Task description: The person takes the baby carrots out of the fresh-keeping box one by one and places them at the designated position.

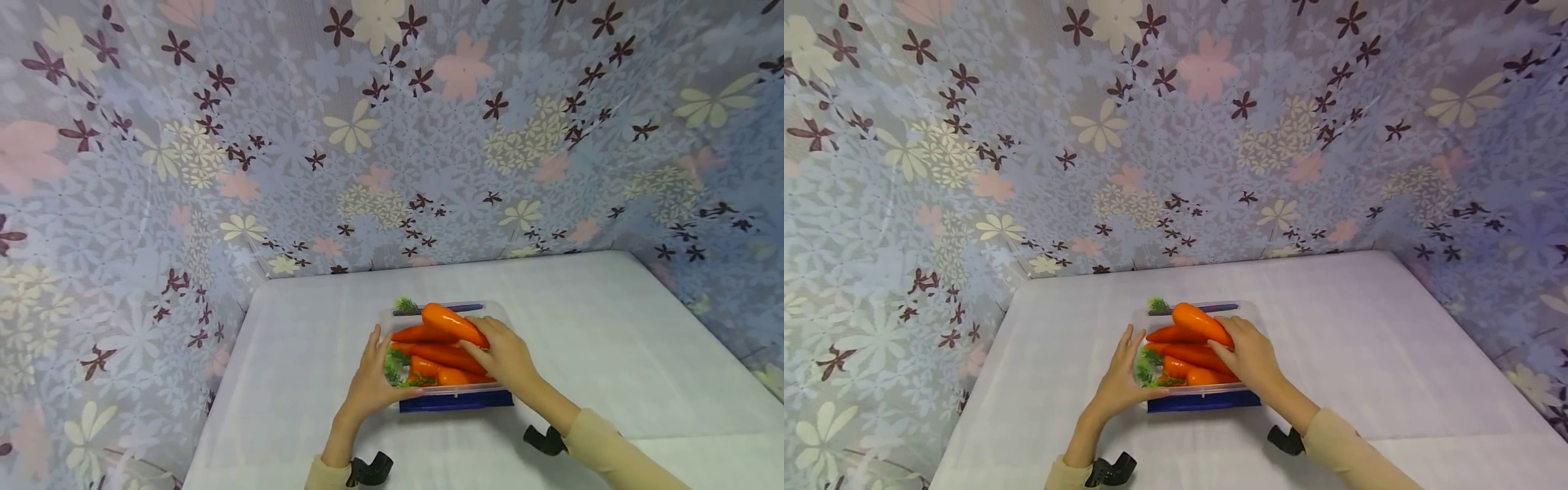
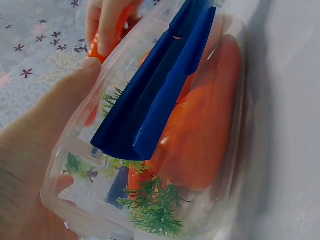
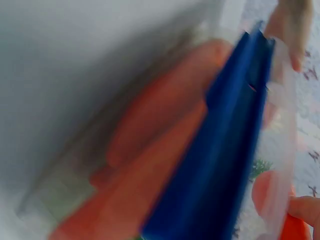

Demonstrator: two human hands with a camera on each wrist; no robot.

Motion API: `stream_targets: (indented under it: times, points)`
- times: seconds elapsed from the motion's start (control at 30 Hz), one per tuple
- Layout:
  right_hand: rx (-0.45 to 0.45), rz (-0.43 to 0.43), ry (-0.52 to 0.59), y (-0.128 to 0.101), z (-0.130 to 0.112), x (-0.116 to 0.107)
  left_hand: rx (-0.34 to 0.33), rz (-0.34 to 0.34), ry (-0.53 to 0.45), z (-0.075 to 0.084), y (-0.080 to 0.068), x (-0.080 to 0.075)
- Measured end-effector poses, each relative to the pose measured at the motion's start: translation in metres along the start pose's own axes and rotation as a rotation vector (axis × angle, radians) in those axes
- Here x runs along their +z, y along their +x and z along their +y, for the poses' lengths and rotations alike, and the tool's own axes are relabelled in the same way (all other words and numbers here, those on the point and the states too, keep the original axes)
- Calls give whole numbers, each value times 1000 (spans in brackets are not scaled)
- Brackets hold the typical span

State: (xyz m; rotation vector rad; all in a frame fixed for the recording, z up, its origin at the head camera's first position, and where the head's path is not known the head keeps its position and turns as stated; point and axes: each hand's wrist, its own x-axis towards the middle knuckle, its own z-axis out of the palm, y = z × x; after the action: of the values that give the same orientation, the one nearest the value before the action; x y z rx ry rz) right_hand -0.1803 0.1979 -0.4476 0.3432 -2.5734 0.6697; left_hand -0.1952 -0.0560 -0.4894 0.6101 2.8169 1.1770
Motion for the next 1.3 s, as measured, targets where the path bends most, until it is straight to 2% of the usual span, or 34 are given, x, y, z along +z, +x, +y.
stream_targets:
  times: [0.13,0.37,0.6,0.8,1.0,1.3]
  points:
    - [21,51,-4,5,5,-15,-3,0,-3,1,-1,1]
    - [95,190,-1,14,17,-39,-5,-14,-14,3,-2,1]
    - [176,280,0,17,35,-53,-3,-4,-10,4,-1,0]
    - [253,298,-2,13,55,-56,-9,-6,-21,4,0,2]
    - [327,293,-26,6,75,-49,-10,-9,-24,6,0,2]
    - [436,156,-19,-10,100,-29,-43,-19,-41,9,1,3]
